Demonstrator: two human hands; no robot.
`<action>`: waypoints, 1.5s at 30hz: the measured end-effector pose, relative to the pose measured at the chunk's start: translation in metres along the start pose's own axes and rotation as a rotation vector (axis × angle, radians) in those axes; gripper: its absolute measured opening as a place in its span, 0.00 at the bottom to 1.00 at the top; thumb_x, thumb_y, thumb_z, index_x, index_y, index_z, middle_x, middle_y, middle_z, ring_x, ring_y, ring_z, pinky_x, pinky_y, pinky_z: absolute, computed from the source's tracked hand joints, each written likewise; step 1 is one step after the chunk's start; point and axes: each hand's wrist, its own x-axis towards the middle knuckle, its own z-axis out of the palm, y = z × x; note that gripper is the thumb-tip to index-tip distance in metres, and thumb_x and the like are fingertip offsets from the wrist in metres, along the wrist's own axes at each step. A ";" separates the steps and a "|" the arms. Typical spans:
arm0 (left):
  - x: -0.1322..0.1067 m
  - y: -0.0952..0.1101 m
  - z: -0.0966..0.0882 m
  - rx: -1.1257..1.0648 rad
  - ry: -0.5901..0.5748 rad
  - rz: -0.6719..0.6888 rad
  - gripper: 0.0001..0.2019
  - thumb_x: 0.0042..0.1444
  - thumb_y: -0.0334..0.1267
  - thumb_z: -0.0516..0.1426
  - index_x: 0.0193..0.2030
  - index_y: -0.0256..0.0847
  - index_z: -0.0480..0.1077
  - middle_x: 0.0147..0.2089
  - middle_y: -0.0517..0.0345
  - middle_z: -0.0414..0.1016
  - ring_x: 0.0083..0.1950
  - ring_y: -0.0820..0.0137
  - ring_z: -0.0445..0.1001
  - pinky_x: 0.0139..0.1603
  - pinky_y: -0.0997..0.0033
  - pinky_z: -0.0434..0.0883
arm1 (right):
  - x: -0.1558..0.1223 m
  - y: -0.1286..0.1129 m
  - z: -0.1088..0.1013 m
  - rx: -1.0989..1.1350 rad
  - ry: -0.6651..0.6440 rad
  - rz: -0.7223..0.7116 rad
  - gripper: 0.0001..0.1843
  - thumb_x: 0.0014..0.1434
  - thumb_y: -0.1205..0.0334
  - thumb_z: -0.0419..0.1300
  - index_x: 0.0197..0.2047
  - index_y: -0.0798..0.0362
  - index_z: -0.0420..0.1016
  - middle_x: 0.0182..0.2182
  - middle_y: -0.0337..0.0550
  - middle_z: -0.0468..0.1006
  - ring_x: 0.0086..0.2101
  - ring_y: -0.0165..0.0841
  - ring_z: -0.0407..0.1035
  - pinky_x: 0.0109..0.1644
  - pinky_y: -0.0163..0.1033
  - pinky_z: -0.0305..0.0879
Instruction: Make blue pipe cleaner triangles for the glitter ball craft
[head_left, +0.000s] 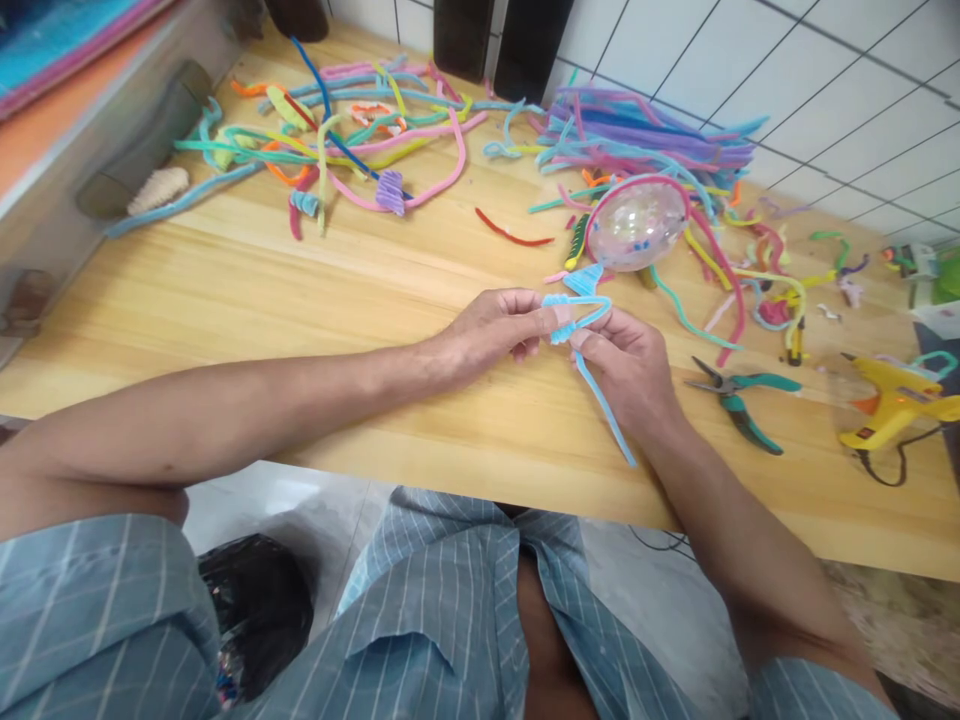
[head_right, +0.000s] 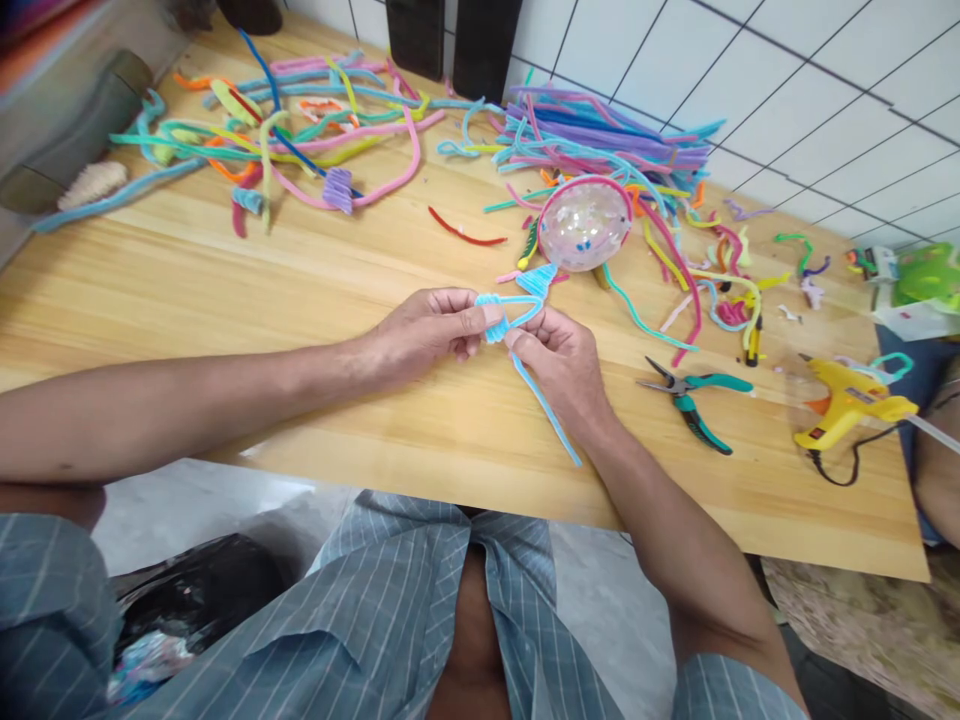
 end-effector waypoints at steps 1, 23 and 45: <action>0.000 0.000 0.000 0.002 0.004 -0.009 0.16 0.65 0.45 0.70 0.32 0.37 0.77 0.26 0.62 0.72 0.27 0.77 0.68 0.31 0.75 0.64 | 0.000 0.000 0.000 -0.003 -0.006 0.001 0.11 0.54 0.54 0.75 0.31 0.48 0.79 0.25 0.34 0.72 0.27 0.29 0.61 0.32 0.39 0.56; -0.004 0.004 0.003 -0.036 0.080 0.041 0.14 0.66 0.37 0.68 0.30 0.37 0.74 0.26 0.61 0.74 0.28 0.77 0.70 0.32 0.77 0.68 | -0.002 -0.002 0.003 -0.024 -0.062 -0.007 0.09 0.54 0.55 0.73 0.31 0.48 0.79 0.27 0.36 0.74 0.29 0.31 0.63 0.35 0.39 0.61; -0.002 0.006 -0.003 0.140 -0.028 0.087 0.26 0.57 0.59 0.75 0.29 0.38 0.73 0.24 0.61 0.72 0.25 0.77 0.66 0.28 0.73 0.61 | -0.002 0.001 0.001 -0.120 -0.066 -0.094 0.09 0.55 0.56 0.71 0.30 0.48 0.75 0.27 0.35 0.74 0.29 0.30 0.64 0.35 0.40 0.62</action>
